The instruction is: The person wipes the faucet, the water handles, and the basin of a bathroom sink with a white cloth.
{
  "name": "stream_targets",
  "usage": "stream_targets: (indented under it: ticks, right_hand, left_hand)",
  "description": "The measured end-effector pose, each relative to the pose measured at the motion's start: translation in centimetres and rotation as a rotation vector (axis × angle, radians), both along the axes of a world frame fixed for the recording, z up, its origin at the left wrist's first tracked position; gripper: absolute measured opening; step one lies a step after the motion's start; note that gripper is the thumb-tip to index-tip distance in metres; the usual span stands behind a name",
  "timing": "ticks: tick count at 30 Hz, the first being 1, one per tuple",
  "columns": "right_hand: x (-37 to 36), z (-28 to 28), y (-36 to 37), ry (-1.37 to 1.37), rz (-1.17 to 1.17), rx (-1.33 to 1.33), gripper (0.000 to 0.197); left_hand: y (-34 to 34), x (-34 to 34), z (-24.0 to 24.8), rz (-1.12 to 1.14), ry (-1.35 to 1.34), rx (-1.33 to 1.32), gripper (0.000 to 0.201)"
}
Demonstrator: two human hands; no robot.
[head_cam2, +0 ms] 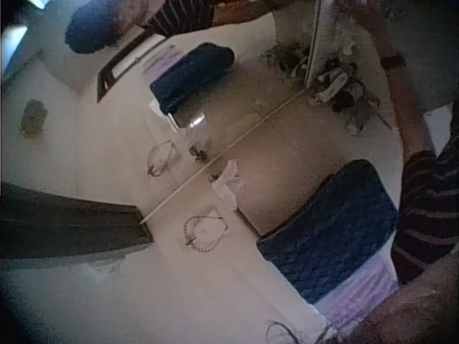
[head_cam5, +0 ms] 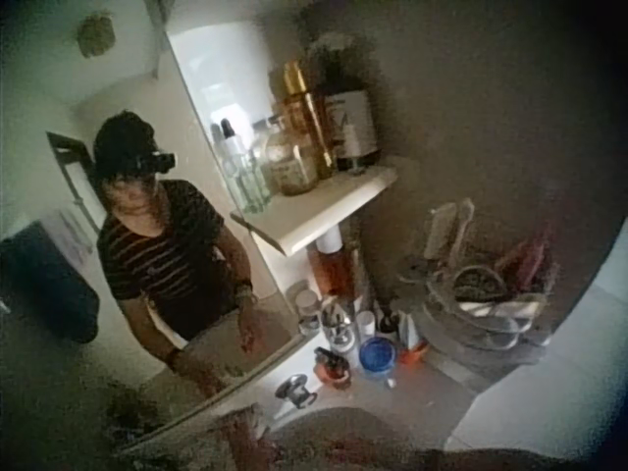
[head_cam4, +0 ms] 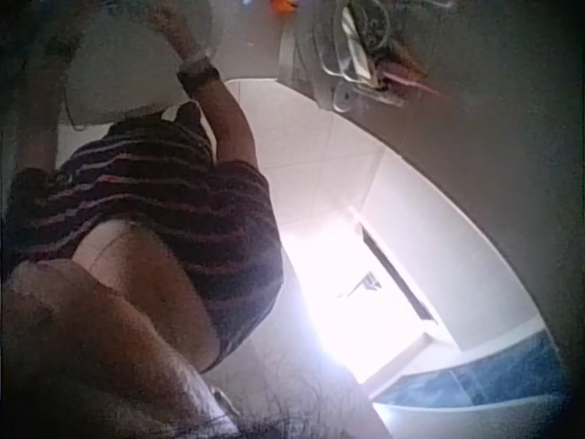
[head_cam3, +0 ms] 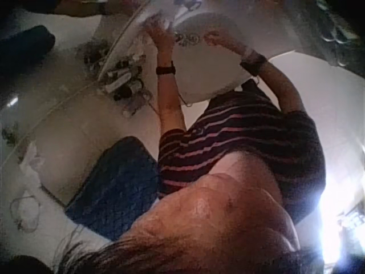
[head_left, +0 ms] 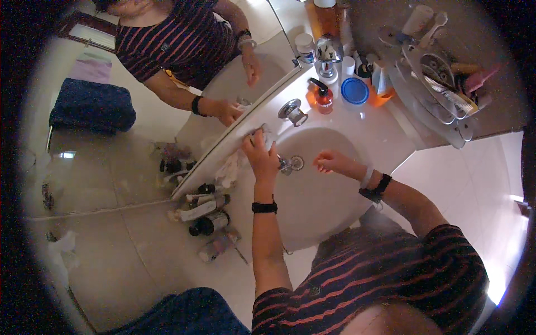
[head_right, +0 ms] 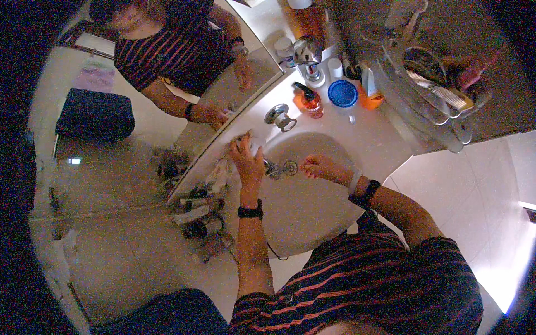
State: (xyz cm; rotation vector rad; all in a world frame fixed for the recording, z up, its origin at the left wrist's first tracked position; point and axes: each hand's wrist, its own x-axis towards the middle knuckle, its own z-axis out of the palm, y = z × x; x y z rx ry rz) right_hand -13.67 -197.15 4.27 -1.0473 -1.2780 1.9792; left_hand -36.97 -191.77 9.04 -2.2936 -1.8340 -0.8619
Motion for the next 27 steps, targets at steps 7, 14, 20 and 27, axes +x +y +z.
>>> stream_targets:
  ticks: [7,14,20,27]
  right_hand:
    - [2.3,-1.9,-0.6,-0.116,-0.046,-0.007,0.028]
    - [2.2,-1.9,-1.9,-0.005,-0.067,-0.071,0.016]
    - [1.5,-2.2,-3.0,0.029,0.01,-0.073,0.022]
    - [2.5,-1.7,-2.6,-0.089,0.003,0.057,0.021]
  left_hand:
    - [-2.4,-1.6,-0.9,-0.164,-0.375,-0.281,0.042]
    - [-7.5,-4.9,-3.0,0.071,-0.487,-0.386,0.04]
    - [-9.0,2.2,1.4,-0.082,-0.262,-0.283,0.044]
    - [-10.7,-4.4,-4.9,0.167,-0.177,-0.372,0.051]
